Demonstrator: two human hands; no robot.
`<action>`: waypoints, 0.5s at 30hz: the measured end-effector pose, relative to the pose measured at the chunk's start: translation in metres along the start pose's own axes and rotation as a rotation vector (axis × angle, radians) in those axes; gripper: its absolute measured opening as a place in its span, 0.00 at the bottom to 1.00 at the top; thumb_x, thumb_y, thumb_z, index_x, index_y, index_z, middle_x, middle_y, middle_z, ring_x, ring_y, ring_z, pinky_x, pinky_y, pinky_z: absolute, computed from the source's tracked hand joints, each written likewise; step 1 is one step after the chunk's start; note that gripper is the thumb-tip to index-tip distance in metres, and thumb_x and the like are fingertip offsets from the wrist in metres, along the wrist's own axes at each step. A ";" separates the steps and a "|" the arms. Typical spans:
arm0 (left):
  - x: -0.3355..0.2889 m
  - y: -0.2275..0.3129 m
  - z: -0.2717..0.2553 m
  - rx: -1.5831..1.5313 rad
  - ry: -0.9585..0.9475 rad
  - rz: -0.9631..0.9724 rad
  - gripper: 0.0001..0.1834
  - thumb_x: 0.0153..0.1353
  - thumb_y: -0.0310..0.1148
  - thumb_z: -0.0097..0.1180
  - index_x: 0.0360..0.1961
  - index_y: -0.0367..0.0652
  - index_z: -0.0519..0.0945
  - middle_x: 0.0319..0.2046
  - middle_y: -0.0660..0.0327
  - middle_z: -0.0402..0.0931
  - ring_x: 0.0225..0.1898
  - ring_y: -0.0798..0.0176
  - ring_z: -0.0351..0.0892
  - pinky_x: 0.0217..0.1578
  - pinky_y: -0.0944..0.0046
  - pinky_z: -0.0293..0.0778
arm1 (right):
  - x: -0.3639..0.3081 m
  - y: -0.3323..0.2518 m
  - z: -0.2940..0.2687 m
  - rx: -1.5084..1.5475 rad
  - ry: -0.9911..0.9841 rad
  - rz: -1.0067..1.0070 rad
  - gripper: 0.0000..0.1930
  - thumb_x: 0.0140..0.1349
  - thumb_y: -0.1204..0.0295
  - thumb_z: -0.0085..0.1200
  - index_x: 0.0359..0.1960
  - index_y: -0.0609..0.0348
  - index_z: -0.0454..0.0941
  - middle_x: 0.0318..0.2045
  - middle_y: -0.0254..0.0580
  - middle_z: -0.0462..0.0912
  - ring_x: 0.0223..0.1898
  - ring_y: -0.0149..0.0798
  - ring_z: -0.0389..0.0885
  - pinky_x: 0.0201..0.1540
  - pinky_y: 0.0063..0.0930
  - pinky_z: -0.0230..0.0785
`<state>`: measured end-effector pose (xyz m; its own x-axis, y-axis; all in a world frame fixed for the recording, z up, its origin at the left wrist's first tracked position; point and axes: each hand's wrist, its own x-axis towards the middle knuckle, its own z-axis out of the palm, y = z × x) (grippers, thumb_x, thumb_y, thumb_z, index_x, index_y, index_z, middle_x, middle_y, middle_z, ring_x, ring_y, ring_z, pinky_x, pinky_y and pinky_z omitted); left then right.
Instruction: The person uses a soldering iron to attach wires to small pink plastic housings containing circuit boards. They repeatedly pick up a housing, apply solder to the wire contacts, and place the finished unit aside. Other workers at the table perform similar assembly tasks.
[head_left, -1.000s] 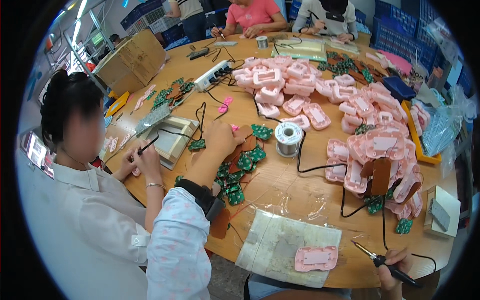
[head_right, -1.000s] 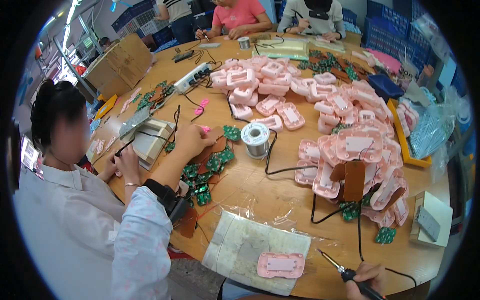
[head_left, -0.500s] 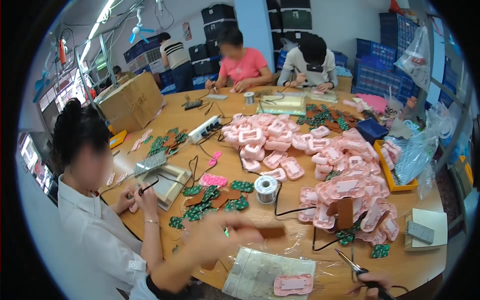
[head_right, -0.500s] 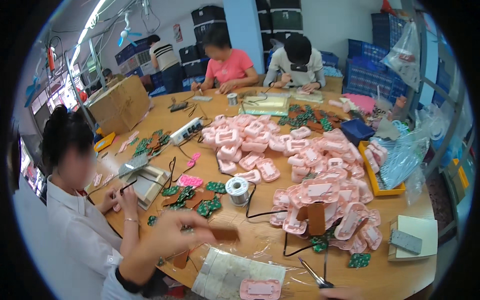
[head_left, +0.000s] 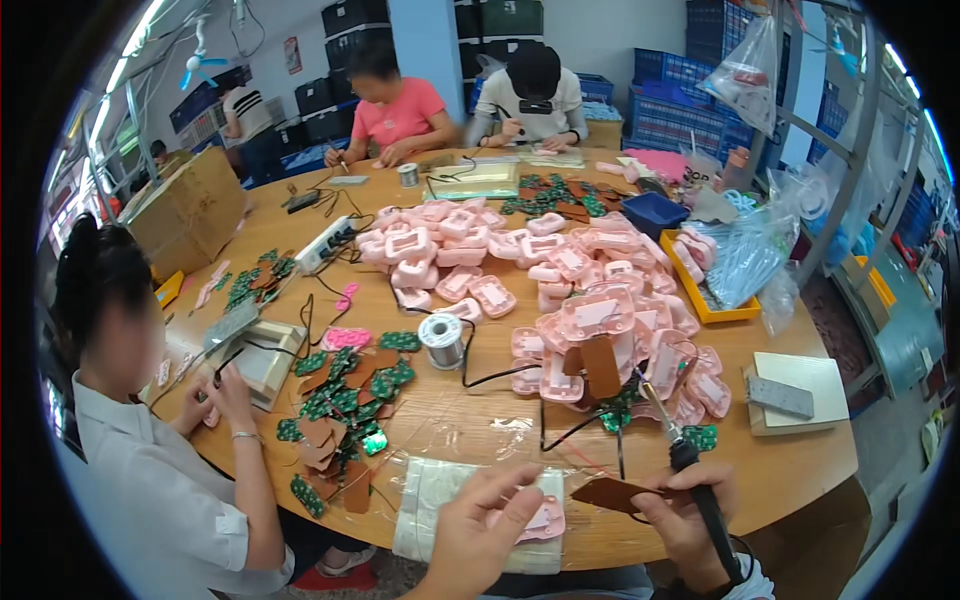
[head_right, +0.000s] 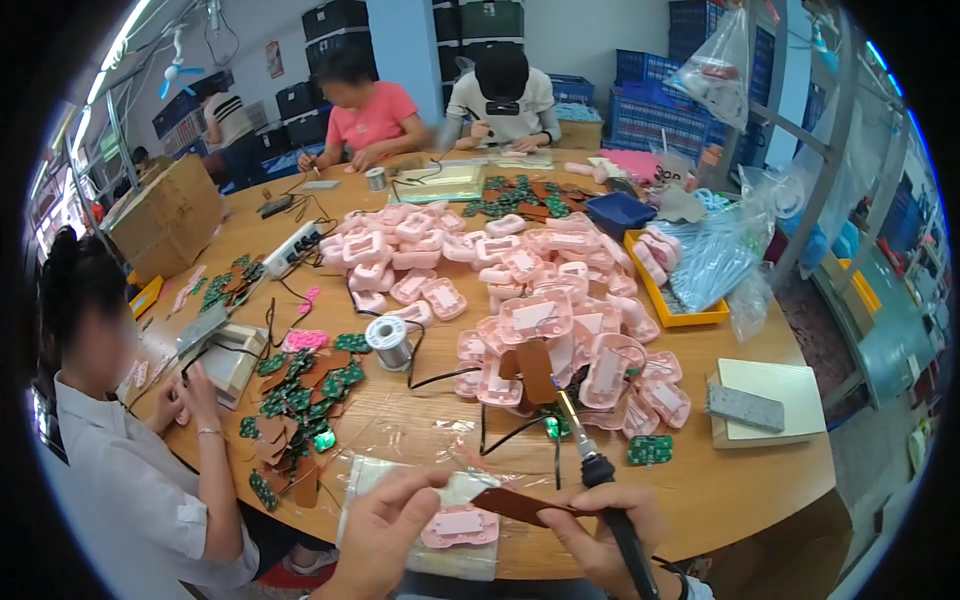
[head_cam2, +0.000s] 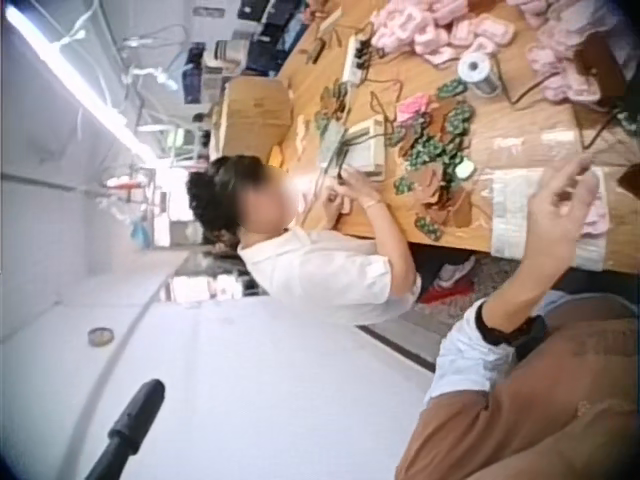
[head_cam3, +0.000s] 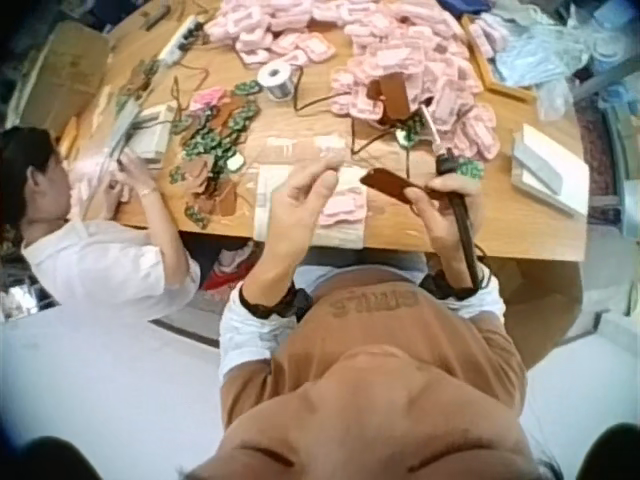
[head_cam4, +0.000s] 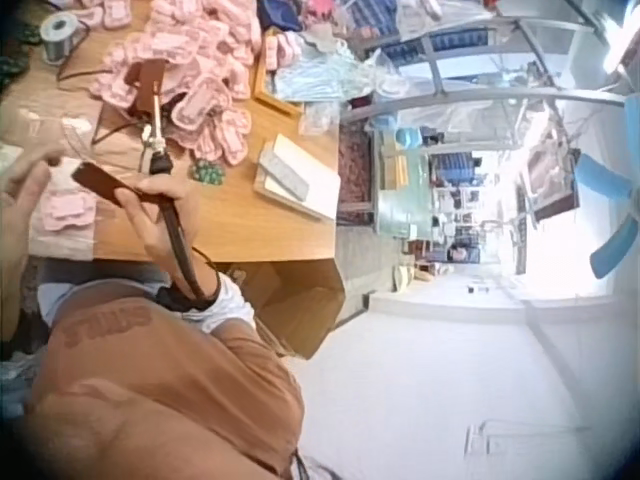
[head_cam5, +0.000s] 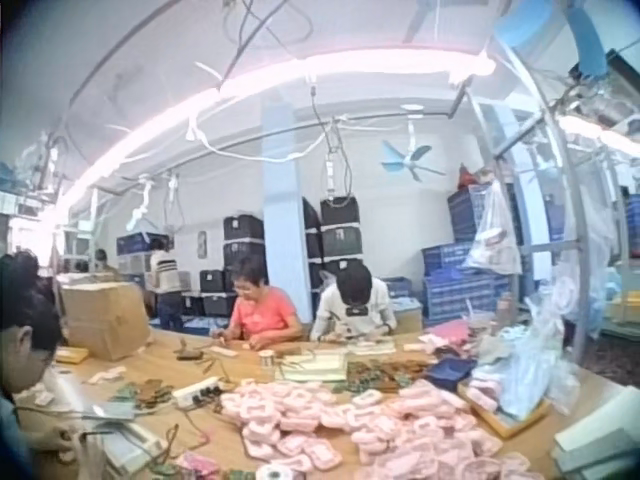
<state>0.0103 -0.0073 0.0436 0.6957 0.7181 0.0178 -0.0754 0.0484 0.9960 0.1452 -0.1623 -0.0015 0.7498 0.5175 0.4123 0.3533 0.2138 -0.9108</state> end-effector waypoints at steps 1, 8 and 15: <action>0.000 0.001 0.003 -0.122 -0.068 -0.080 0.12 0.61 0.31 0.56 0.43 0.33 0.79 0.40 0.60 0.77 0.43 0.68 0.72 0.45 0.69 0.68 | -0.001 0.001 0.000 -0.019 -0.017 -0.052 0.24 0.47 0.86 0.63 0.40 0.56 0.62 0.27 0.44 0.77 0.29 0.34 0.79 0.36 0.26 0.73; 0.011 0.005 0.008 -0.507 -0.070 -0.304 0.08 0.56 0.28 0.61 0.35 0.34 0.81 0.30 0.60 0.81 0.33 0.67 0.79 0.40 0.65 0.73 | -0.011 0.011 0.008 0.003 -0.148 -0.102 0.24 0.46 0.87 0.63 0.40 0.56 0.62 0.29 0.46 0.76 0.31 0.38 0.80 0.38 0.28 0.74; 0.005 -0.010 0.002 -0.237 -0.335 -0.323 0.09 0.59 0.30 0.58 0.36 0.34 0.81 0.28 0.61 0.81 0.29 0.72 0.77 0.30 0.74 0.72 | 0.004 0.003 0.001 0.134 -0.183 0.002 0.23 0.50 0.80 0.64 0.41 0.56 0.62 0.34 0.55 0.79 0.36 0.40 0.81 0.40 0.30 0.74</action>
<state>0.0155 -0.0058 0.0339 0.8976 0.3811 -0.2215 0.0485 0.4141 0.9089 0.1485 -0.1592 -0.0024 0.6322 0.6569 0.4108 0.2654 0.3144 -0.9114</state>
